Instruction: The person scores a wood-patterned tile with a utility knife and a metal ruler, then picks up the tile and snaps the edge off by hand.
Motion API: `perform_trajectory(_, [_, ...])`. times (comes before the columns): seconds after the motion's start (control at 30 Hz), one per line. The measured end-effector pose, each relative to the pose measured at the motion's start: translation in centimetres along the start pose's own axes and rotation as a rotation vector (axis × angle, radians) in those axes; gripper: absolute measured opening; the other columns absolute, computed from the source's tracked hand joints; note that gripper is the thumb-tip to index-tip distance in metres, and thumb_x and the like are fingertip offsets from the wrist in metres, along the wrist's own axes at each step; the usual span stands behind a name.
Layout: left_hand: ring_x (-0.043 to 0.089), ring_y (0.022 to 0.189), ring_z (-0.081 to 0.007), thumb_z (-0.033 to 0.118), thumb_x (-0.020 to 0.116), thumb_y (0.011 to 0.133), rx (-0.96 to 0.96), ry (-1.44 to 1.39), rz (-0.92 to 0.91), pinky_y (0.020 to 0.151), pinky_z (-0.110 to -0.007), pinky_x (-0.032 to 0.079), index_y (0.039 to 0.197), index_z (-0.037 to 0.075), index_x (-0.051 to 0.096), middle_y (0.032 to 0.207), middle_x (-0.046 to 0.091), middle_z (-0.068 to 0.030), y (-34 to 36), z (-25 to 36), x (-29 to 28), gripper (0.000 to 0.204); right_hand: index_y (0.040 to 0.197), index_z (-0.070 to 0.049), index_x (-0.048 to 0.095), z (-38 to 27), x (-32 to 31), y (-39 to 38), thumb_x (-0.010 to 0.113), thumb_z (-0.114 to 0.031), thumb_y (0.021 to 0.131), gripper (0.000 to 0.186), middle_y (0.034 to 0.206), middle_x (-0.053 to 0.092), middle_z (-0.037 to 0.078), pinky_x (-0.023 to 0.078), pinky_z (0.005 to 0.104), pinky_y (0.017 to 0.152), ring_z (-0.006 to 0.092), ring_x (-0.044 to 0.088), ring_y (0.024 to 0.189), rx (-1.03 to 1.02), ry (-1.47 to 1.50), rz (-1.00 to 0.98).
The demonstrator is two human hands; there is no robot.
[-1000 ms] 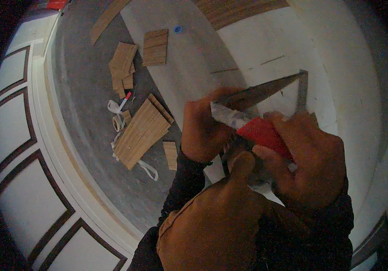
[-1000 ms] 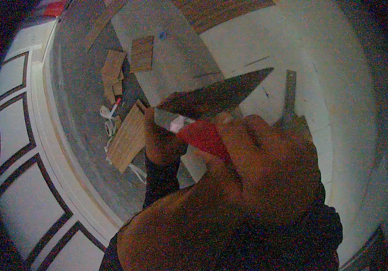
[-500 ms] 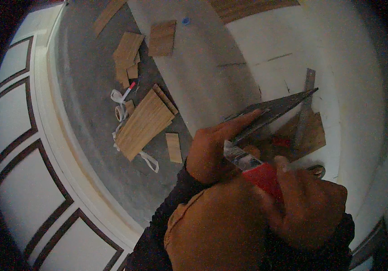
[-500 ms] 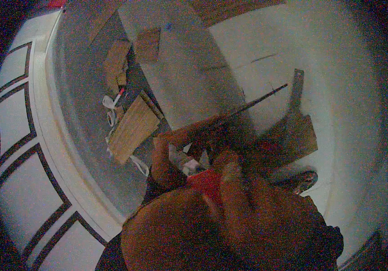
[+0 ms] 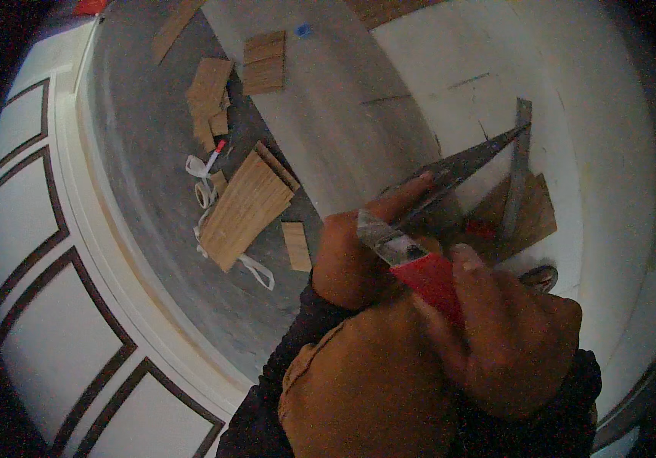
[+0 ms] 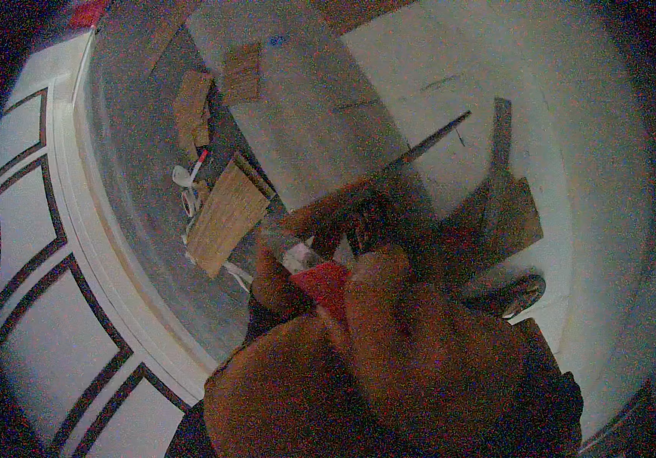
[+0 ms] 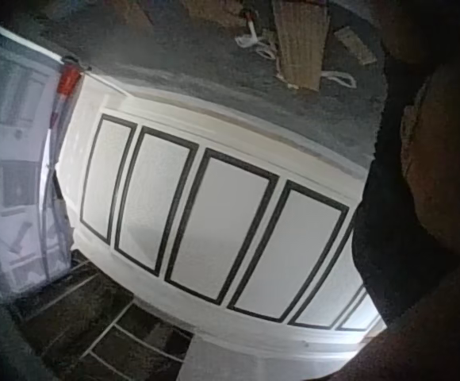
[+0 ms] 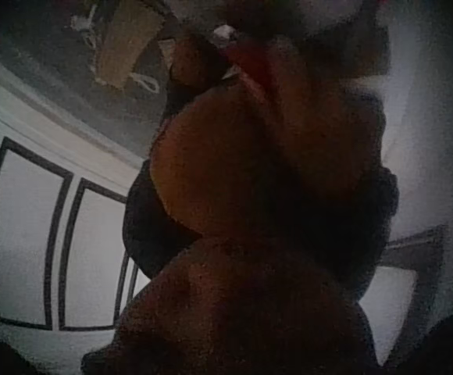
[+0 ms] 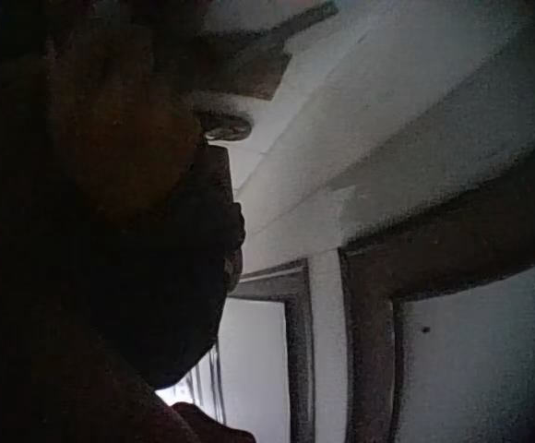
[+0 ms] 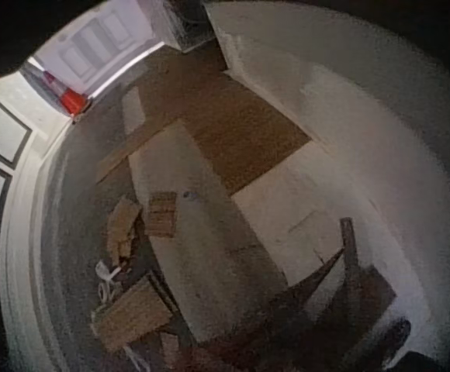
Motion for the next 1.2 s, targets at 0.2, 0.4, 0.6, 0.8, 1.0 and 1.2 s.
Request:
perform_trajectory(0.2, [0.077, 0.095, -0.0271, 0.01, 0.078, 0.085, -0.07, 0.06, 0.0, 0.081, -0.035, 0.059, 0.135, 0.014, 0.068, 0.104, 0.077, -0.0161, 0.0, -3.0, 0.6, 0.051, 0.118, 0.002, 0.065, -0.1, -0.3, -0.1, 0.081, -0.036, 0.085, 0.052, 0.077, 0.069, 0.014, 0.056, 0.0408, 0.051, 0.0294, 0.07, 0.059, 0.002, 0.036, -0.069])
perform_trajectory(0.4, [0.078, 0.092, -0.0254, 0.01, 0.078, 0.086, 0.032, 0.145, 0.055, 0.079, -0.034, 0.061, 0.133, 0.013, 0.069, 0.102, 0.078, -0.0135, 0.1, -3.3, 0.6, 0.047, 0.117, 0.002, 0.066, -0.6, -0.8, 0.4, 0.081, -0.037, 0.085, 0.052, 0.077, 0.069, 0.015, 0.056, 0.0404, 0.051, 0.029, 0.07, 0.059, 0.043, 0.031, -0.049])
perform_trajectory(0.6, [0.078, 0.094, -0.0249, 0.009, 0.079, 0.085, 0.062, 0.164, 0.066, 0.079, -0.033, 0.061, 0.132, 0.013, 0.07, 0.106, 0.077, -0.0144, 0.4, -2.1, 0.3, 0.048, 0.117, 0.002, 0.066, -0.2, -0.6, -0.2, 0.08, -0.038, 0.087, 0.052, 0.078, 0.07, 0.014, 0.056, 0.0401, 0.052, 0.0293, 0.07, 0.059, 0.03, 0.036, -0.031])
perform_trajectory(0.8, [0.077, 0.098, -0.0271, 0.008, 0.078, 0.086, 0.026, 0.148, 0.054, 0.082, -0.034, 0.061, 0.133, 0.011, 0.069, 0.111, 0.077, -0.0151, 0.3, -2.6, 0.3, 0.048, 0.119, 0.002, 0.065, -0.7, -0.5, 0.6, 0.078, -0.039, 0.088, 0.053, 0.079, 0.07, 0.014, 0.056, 0.0395, 0.053, 0.0286, 0.07, 0.059, 0.022, -0.018, -0.108])
perform_trajectory(1.0, [0.076, 0.104, -0.0291, 0.008, 0.078, 0.086, 0.046, 0.086, 0.055, 0.087, -0.035, 0.06, 0.133, 0.01, 0.068, 0.115, 0.076, -0.0165, 0.4, -1.8, 0.3, 0.048, 0.12, 0.001, 0.065, -0.9, -0.1, 0.5, 0.075, -0.042, 0.09, 0.054, 0.079, 0.069, 0.012, 0.054, 0.0387, 0.053, 0.0274, 0.069, 0.059, 0.045, -0.094, -0.175])
perform_trajectory(1.2, [0.076, 0.105, -0.0293, 0.008, 0.076, 0.087, 0.03, 0.075, 0.039, 0.088, -0.035, 0.06, 0.135, 0.011, 0.068, 0.117, 0.075, -0.0166, 0.4, -2.7, 0.4, 0.049, 0.121, 0.0, 0.065, -0.9, -0.3, 0.2, 0.074, -0.044, 0.091, 0.055, 0.08, 0.069, 0.011, 0.053, 0.0397, 0.052, 0.0273, 0.067, 0.057, 0.093, -0.098, -0.114])
Point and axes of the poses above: each hand's wrist, its own y-axis towards the middle knuckle, its own x-axis out of the palm, z = x × y, the point moved 10 cm from there along y, towards the middle knuckle
